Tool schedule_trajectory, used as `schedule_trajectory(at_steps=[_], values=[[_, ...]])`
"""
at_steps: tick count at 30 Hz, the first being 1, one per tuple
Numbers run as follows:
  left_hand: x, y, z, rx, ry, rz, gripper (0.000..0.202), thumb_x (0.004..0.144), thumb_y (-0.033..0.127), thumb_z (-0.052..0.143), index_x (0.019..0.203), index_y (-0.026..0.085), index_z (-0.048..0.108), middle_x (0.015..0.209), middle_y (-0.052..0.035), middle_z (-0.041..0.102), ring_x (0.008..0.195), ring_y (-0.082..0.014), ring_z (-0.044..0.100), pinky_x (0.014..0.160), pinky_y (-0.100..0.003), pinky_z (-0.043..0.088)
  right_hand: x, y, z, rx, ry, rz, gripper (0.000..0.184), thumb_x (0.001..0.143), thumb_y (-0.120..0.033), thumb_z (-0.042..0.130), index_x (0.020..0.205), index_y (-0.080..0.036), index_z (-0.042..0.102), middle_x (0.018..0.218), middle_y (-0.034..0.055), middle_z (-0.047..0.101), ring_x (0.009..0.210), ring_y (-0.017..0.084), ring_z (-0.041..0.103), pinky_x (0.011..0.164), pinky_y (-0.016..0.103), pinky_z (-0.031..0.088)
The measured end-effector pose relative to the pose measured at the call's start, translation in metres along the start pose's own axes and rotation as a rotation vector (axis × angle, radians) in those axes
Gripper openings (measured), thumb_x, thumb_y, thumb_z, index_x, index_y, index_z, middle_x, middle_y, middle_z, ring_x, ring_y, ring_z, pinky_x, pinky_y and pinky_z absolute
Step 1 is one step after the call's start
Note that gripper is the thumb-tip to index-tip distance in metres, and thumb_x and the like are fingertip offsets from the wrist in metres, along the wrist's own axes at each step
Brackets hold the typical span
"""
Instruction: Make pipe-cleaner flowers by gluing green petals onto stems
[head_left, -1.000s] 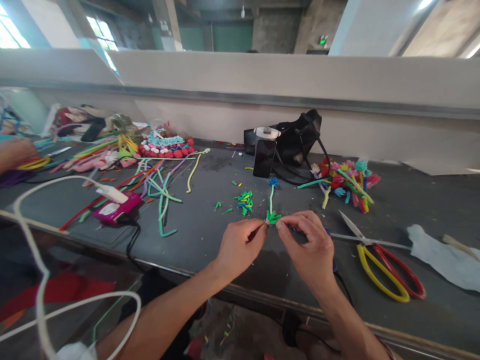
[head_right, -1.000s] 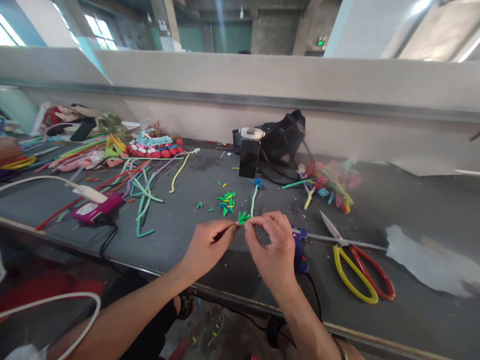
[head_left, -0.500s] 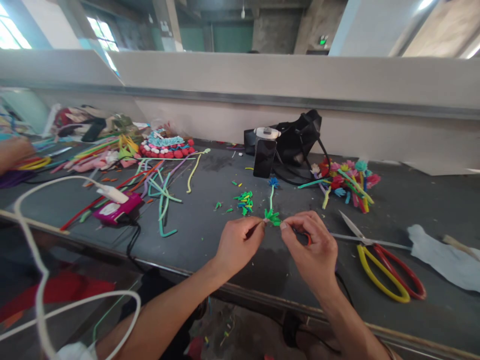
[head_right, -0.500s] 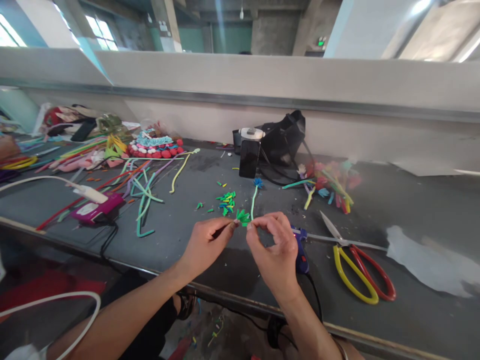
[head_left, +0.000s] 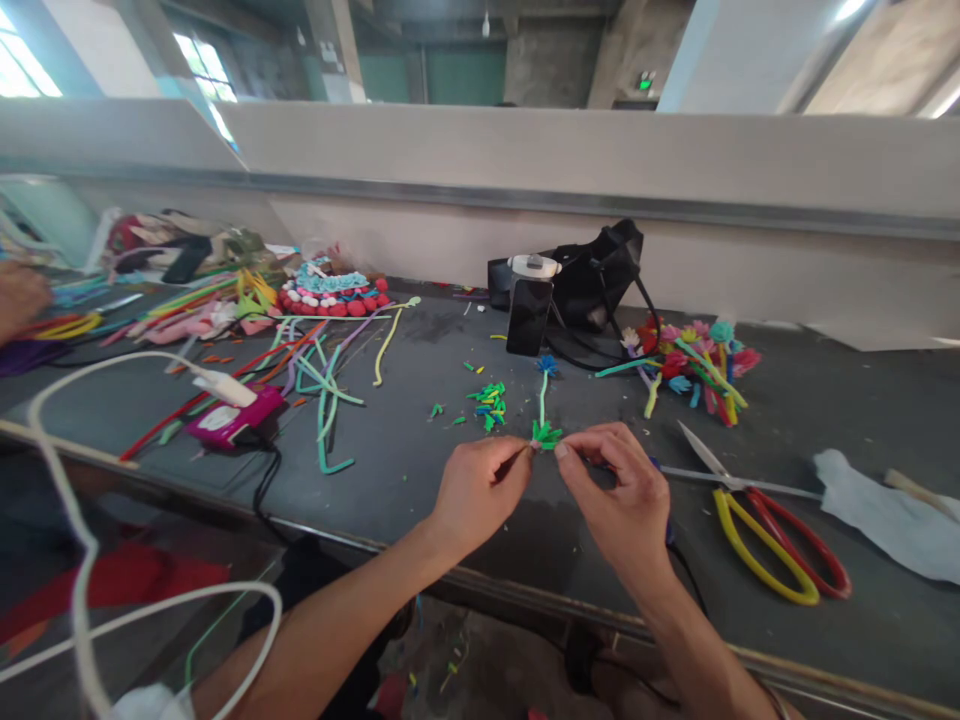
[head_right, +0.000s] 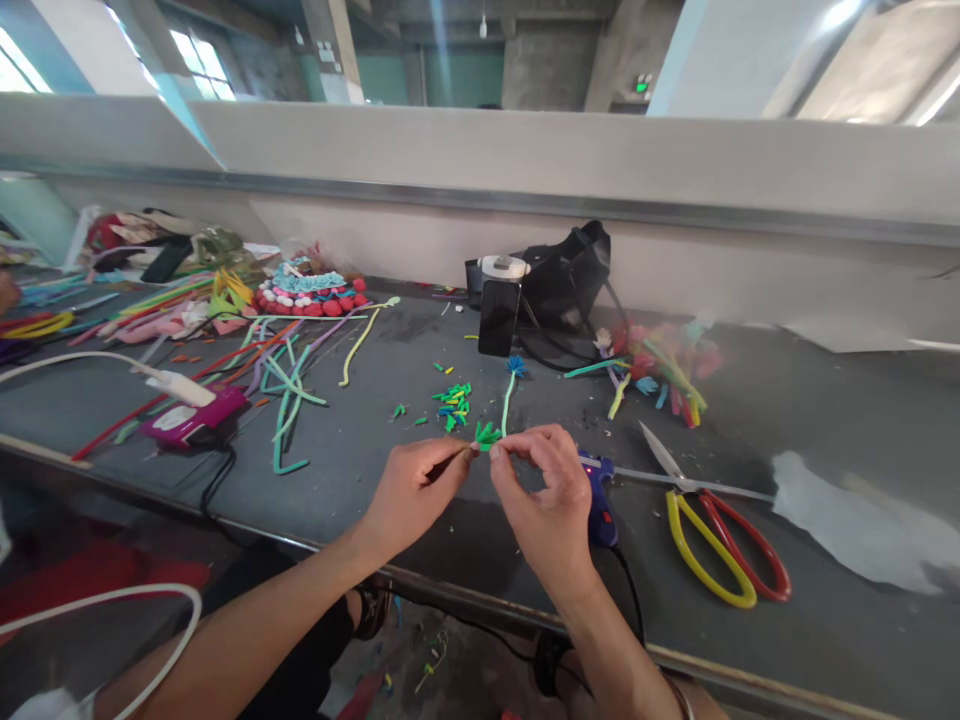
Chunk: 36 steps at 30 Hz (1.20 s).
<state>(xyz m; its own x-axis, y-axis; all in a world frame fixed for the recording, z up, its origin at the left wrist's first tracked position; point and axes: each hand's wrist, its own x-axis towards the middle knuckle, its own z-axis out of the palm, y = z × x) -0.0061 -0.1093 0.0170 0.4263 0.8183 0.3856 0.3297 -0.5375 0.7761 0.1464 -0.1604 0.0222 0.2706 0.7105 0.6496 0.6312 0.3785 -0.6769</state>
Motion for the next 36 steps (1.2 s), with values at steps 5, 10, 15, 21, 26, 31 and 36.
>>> schedule_trajectory(at_steps=[5, 10, 15, 21, 26, 31, 36], values=[[-0.0005, 0.0028, -0.0004, 0.002, -0.015, 0.030, 0.029, 0.093, 0.024, 0.050, 0.070, 0.015, 0.066, 0.060, 0.0018, 0.054, 0.057, -0.0089, 0.042, 0.057, -0.022, 0.033, 0.0004, 0.0008, 0.0012, -0.008, -0.011, 0.000, 0.012, 0.086, -0.016, 0.063, 0.075, -0.020, 0.065, 0.075, -0.0005, 0.059, 0.074, 0.016, 0.055, 0.068, 0.031, 0.044], [-0.0012, 0.0025, 0.0003, 0.003, -0.020, 0.039, 0.030, 0.093, 0.023, 0.050, 0.066, 0.015, 0.062, 0.058, 0.0027, 0.049, 0.057, -0.0089, 0.039, 0.056, -0.022, 0.032, 0.0004, 0.0021, 0.0015, -0.048, -0.017, 0.008, 0.013, 0.085, -0.015, 0.062, 0.074, -0.021, 0.064, 0.073, -0.0009, 0.058, 0.072, 0.015, 0.053, 0.068, 0.031, 0.043], [-0.0017, 0.0004, 0.0013, 0.010, -0.021, 0.039, 0.030, 0.093, 0.023, 0.050, 0.067, 0.015, 0.063, 0.059, 0.0018, 0.051, 0.057, -0.0091, 0.041, 0.057, -0.022, 0.033, 0.0014, 0.0021, 0.0014, -0.065, -0.011, -0.028, 0.015, 0.085, -0.014, 0.061, 0.072, -0.021, 0.063, 0.071, -0.0014, 0.056, 0.070, 0.015, 0.052, 0.068, 0.031, 0.042], [-0.0017, 0.0027, 0.0004, 0.000, -0.024, 0.042, 0.029, 0.093, 0.023, 0.050, 0.070, 0.014, 0.065, 0.061, 0.0013, 0.053, 0.058, -0.0092, 0.043, 0.058, -0.022, 0.033, 0.0023, 0.0025, 0.0013, -0.074, -0.020, -0.037, 0.015, 0.084, -0.013, 0.062, 0.072, -0.021, 0.062, 0.072, -0.0013, 0.057, 0.072, 0.015, 0.053, 0.067, 0.030, 0.042], [-0.0021, 0.0029, 0.0007, -0.005, -0.029, 0.051, 0.029, 0.093, 0.022, 0.050, 0.069, 0.014, 0.064, 0.059, 0.0019, 0.051, 0.057, -0.0090, 0.041, 0.057, -0.022, 0.032, 0.0020, 0.0030, 0.0003, -0.072, -0.025, -0.031, 0.015, 0.084, -0.013, 0.062, 0.071, -0.021, 0.061, 0.072, -0.0015, 0.056, 0.071, 0.015, 0.053, 0.067, 0.030, 0.042], [-0.0016, 0.0006, 0.0010, -0.002, -0.030, 0.052, 0.028, 0.093, 0.023, 0.050, 0.072, 0.014, 0.066, 0.061, 0.0015, 0.054, 0.058, -0.0093, 0.044, 0.058, -0.022, 0.033, 0.0026, 0.0031, -0.0002, -0.064, -0.034, -0.035, 0.015, 0.084, -0.013, 0.061, 0.072, -0.021, 0.061, 0.072, -0.0013, 0.056, 0.071, 0.016, 0.052, 0.067, 0.031, 0.042], [-0.0020, 0.0000, 0.0008, 0.003, -0.026, 0.052, 0.028, 0.093, 0.023, 0.050, 0.071, 0.015, 0.066, 0.061, 0.0013, 0.054, 0.058, -0.0095, 0.044, 0.058, -0.022, 0.034, 0.0026, 0.0053, 0.0005, -0.072, -0.036, -0.044, 0.015, 0.085, -0.014, 0.059, 0.072, -0.022, 0.060, 0.071, -0.0012, 0.056, 0.072, 0.016, 0.052, 0.067, 0.031, 0.042]])
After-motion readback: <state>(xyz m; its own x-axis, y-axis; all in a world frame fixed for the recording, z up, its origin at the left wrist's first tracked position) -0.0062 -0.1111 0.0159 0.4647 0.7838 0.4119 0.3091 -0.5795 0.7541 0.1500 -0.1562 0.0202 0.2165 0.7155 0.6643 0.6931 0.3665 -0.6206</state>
